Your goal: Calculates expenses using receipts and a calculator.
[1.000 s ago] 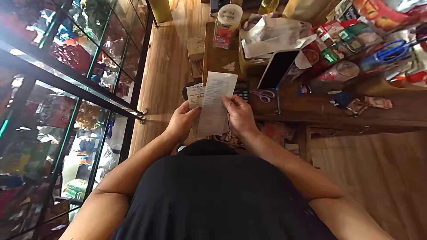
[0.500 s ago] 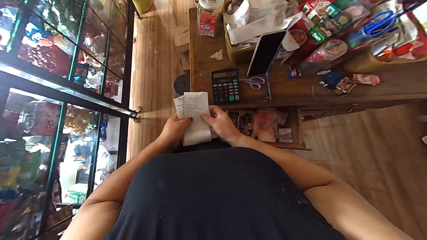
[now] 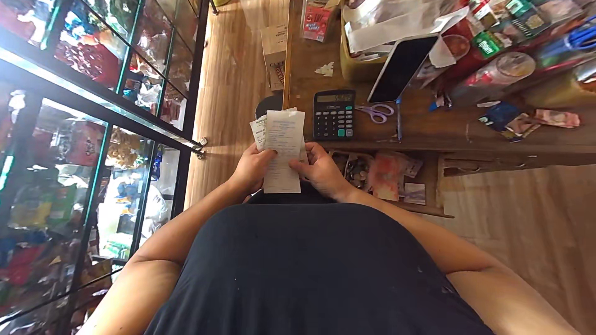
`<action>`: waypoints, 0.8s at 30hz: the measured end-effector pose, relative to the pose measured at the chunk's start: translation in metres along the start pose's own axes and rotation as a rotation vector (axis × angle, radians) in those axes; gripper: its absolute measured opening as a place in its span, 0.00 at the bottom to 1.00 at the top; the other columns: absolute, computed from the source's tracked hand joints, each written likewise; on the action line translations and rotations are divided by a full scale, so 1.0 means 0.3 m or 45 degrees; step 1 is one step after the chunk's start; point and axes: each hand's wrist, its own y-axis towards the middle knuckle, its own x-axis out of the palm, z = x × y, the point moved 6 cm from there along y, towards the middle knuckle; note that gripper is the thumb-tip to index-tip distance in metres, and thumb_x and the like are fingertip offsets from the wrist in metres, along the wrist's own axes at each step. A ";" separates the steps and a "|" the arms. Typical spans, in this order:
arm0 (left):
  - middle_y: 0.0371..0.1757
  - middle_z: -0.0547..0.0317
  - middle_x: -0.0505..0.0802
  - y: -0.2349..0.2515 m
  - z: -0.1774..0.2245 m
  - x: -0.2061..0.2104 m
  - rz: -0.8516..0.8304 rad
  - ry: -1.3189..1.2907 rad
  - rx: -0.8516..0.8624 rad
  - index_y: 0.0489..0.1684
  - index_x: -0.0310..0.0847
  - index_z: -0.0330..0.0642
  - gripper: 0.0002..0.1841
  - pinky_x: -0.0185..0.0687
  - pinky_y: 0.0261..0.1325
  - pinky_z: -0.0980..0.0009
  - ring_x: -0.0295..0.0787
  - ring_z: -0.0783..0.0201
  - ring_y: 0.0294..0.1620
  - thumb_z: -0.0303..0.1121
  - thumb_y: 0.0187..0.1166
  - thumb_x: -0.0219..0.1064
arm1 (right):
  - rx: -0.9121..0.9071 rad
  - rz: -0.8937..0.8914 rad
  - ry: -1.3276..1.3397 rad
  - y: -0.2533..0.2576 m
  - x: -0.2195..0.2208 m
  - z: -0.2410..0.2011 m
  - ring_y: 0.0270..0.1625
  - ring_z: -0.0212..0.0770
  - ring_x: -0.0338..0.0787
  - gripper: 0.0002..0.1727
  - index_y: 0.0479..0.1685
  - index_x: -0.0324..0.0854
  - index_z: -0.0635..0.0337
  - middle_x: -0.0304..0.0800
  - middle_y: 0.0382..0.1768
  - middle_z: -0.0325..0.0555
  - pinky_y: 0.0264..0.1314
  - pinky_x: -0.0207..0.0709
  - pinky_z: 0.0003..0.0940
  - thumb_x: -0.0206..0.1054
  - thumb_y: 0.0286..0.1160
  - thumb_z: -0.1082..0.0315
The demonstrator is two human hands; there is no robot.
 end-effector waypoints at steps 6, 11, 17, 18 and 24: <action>0.48 0.58 0.93 -0.001 -0.036 0.022 -0.176 -0.123 0.036 0.66 0.75 0.42 0.15 0.91 0.53 0.63 0.93 0.65 0.47 0.26 0.90 0.47 | 0.066 0.244 -0.023 -0.018 -0.045 -0.003 0.42 0.32 0.93 0.12 0.61 0.76 0.55 0.91 0.44 0.41 0.49 0.89 0.33 0.67 0.83 0.68; 0.47 0.54 0.93 0.009 -0.049 0.007 -0.081 -0.242 0.013 0.62 0.78 0.39 0.16 0.91 0.52 0.60 0.93 0.61 0.46 0.26 0.89 0.44 | 0.094 0.376 0.123 -0.015 -0.076 0.010 0.34 0.27 0.88 0.09 0.52 0.81 0.52 0.91 0.36 0.35 0.38 0.83 0.25 0.57 0.90 0.63; 0.50 0.51 0.93 0.012 -0.042 -0.011 -0.046 -0.255 0.013 0.66 0.77 0.39 0.18 0.92 0.53 0.59 0.94 0.59 0.49 0.26 0.89 0.44 | 0.012 0.597 0.327 0.000 -0.164 -0.019 0.44 0.33 0.93 0.08 0.51 0.77 0.55 0.91 0.40 0.38 0.50 0.89 0.34 0.53 0.89 0.67; 0.51 0.51 0.93 0.012 -0.042 -0.013 -0.046 -0.255 0.014 0.66 0.77 0.39 0.18 0.92 0.53 0.59 0.94 0.59 0.49 0.27 0.89 0.43 | -0.011 0.620 0.332 -0.004 -0.179 -0.029 0.45 0.33 0.93 0.08 0.51 0.77 0.55 0.91 0.41 0.38 0.51 0.89 0.35 0.53 0.89 0.68; 0.50 0.52 0.93 0.004 -0.032 -0.019 -0.025 -0.253 0.031 0.65 0.77 0.39 0.18 0.92 0.52 0.59 0.94 0.59 0.48 0.27 0.88 0.43 | -0.171 0.744 0.360 -0.023 -0.264 -0.081 0.46 0.31 0.91 0.10 0.54 0.75 0.52 0.88 0.41 0.35 0.50 0.87 0.33 0.48 0.89 0.66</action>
